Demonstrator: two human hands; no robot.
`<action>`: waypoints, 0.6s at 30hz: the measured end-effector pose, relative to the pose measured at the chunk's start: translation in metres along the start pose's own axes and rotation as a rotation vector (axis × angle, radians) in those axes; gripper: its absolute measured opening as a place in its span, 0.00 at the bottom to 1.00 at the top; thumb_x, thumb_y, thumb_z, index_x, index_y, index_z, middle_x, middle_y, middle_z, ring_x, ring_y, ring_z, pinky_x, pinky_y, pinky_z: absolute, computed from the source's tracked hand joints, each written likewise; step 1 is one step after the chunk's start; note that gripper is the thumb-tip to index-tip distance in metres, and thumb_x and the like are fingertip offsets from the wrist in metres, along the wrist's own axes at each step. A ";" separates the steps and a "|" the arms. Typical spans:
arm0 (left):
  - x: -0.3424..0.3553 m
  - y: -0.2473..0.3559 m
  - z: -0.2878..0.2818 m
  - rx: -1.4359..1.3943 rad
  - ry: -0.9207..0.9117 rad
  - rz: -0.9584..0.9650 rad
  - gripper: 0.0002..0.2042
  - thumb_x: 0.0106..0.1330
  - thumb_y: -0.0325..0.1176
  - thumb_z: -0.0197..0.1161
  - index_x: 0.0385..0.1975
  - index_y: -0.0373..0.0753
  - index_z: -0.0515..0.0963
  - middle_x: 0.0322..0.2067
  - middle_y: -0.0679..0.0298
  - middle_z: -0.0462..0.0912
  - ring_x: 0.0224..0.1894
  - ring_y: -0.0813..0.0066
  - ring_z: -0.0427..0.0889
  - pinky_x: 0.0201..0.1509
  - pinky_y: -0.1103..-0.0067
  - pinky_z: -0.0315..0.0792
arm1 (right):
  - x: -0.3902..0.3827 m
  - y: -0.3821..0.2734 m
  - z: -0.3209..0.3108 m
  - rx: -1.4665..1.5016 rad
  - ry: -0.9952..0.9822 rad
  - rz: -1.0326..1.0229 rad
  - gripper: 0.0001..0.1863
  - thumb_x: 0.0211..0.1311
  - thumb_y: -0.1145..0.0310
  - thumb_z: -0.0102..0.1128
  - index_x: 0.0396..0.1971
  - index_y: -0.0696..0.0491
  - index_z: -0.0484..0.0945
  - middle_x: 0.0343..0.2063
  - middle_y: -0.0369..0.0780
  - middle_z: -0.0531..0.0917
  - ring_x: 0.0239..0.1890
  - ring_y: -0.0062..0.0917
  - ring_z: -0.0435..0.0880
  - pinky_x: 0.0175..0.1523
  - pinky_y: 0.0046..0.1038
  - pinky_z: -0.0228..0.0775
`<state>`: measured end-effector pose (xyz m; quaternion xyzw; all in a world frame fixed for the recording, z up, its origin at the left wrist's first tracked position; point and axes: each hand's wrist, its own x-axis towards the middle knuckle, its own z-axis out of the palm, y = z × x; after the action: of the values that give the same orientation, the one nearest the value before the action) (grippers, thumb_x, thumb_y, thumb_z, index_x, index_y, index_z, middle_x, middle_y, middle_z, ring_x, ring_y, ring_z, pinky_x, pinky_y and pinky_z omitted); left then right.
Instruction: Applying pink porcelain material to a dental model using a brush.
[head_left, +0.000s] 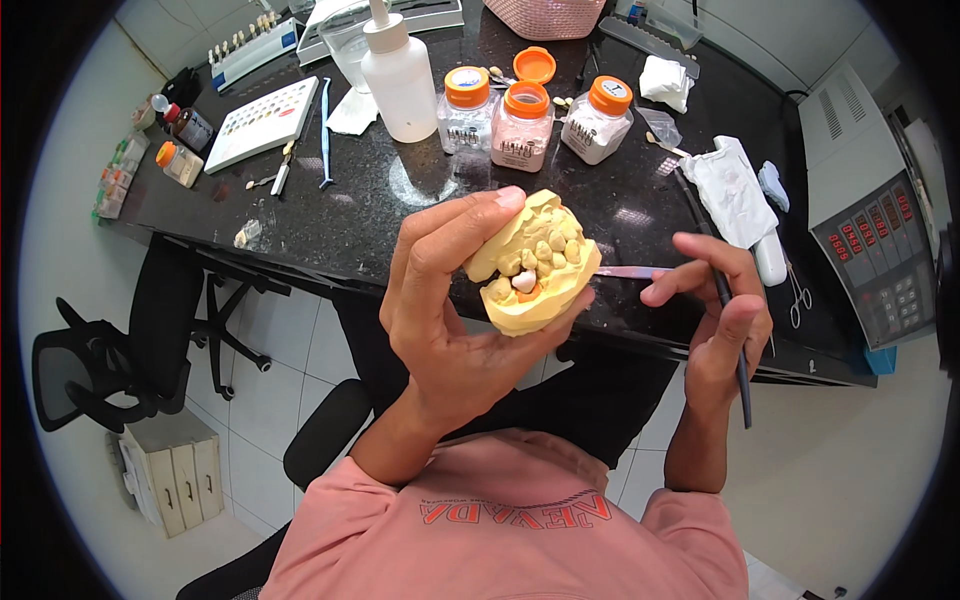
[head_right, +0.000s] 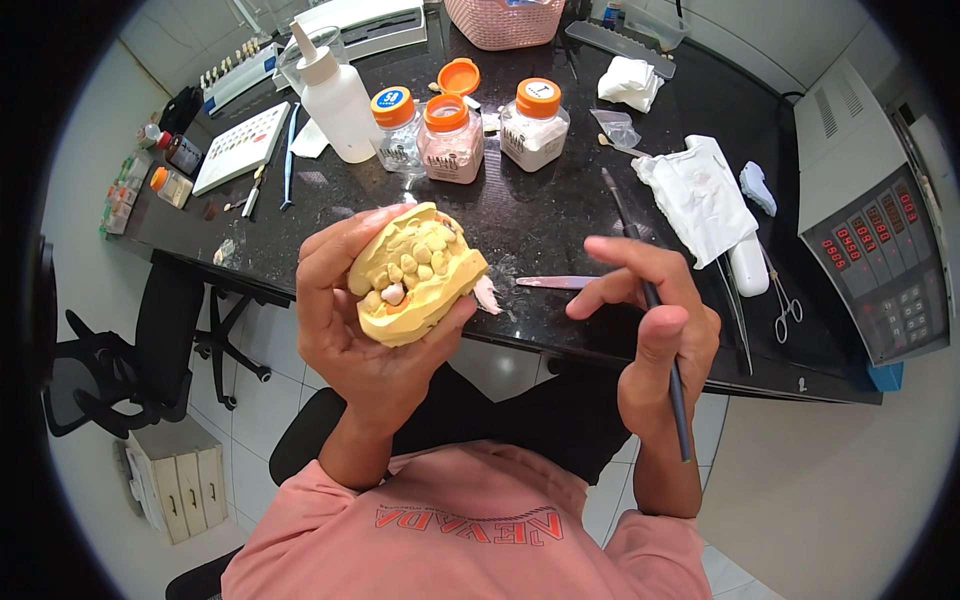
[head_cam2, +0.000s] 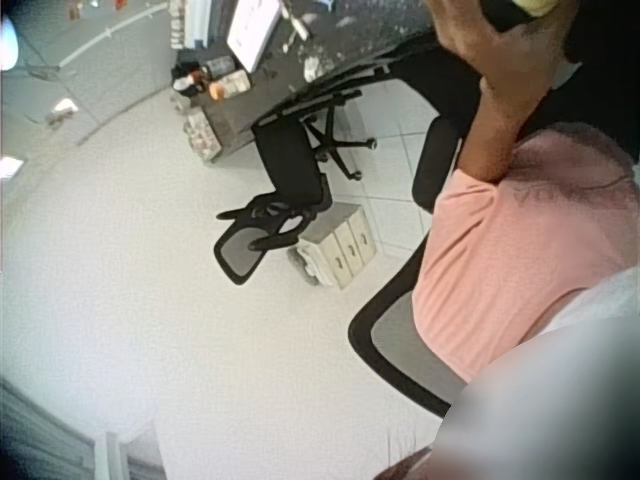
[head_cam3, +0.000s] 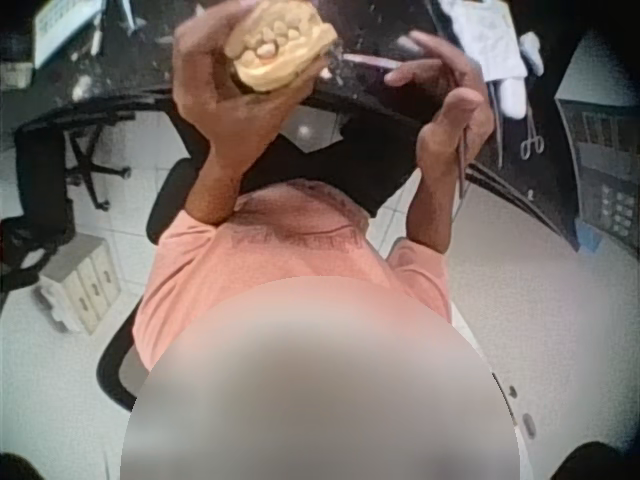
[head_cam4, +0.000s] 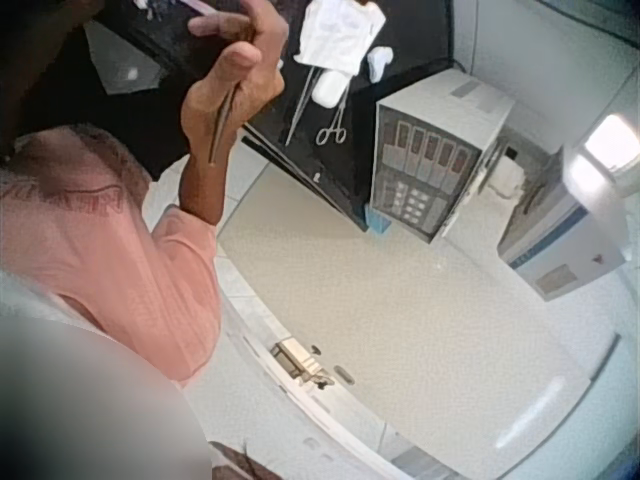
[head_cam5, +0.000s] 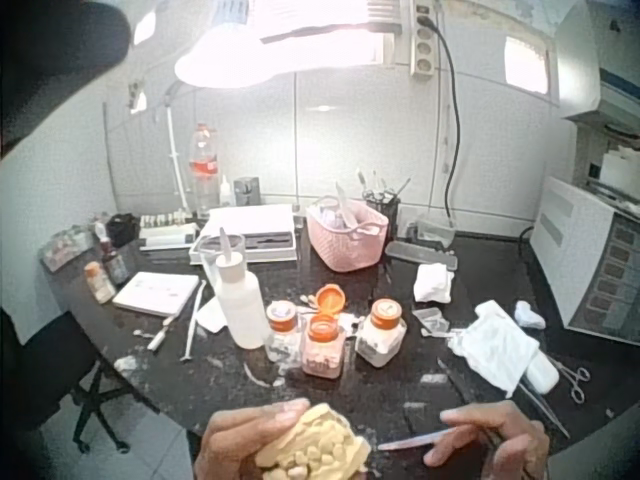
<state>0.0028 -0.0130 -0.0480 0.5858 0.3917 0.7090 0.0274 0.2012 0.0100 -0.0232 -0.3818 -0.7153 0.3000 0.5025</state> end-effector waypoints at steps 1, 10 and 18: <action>0.000 -0.002 0.001 -0.001 0.000 0.000 0.32 0.39 0.26 0.81 0.48 0.34 0.74 0.44 0.55 0.78 0.45 0.66 0.81 0.45 0.78 0.78 | 0.000 0.000 0.001 0.039 0.015 0.001 0.40 0.68 0.34 0.33 0.48 0.59 0.75 0.24 0.39 0.81 0.27 0.20 0.81 0.37 0.22 0.71; -0.003 -0.021 0.002 0.106 -0.107 0.129 0.33 0.45 0.19 0.76 0.51 0.33 0.64 0.52 0.51 0.68 0.56 0.55 0.76 0.57 0.69 0.78 | 0.000 -0.008 -0.001 0.126 0.069 0.170 0.21 0.64 0.62 0.62 0.50 0.62 0.76 0.39 0.41 0.80 0.36 0.17 0.81 0.37 0.18 0.75; -0.004 -0.023 0.002 0.205 -0.030 0.107 0.33 0.44 0.20 0.77 0.51 0.30 0.64 0.50 0.52 0.70 0.52 0.59 0.78 0.56 0.72 0.79 | 0.002 -0.005 -0.005 0.280 -0.155 0.229 0.05 0.55 0.80 0.59 0.32 0.64 0.77 0.26 0.40 0.81 0.25 0.13 0.79 0.31 0.14 0.70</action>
<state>-0.0040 0.0018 -0.0641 0.6161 0.4299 0.6568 -0.0646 0.2041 0.0091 -0.0168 -0.3629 -0.6551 0.4802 0.4566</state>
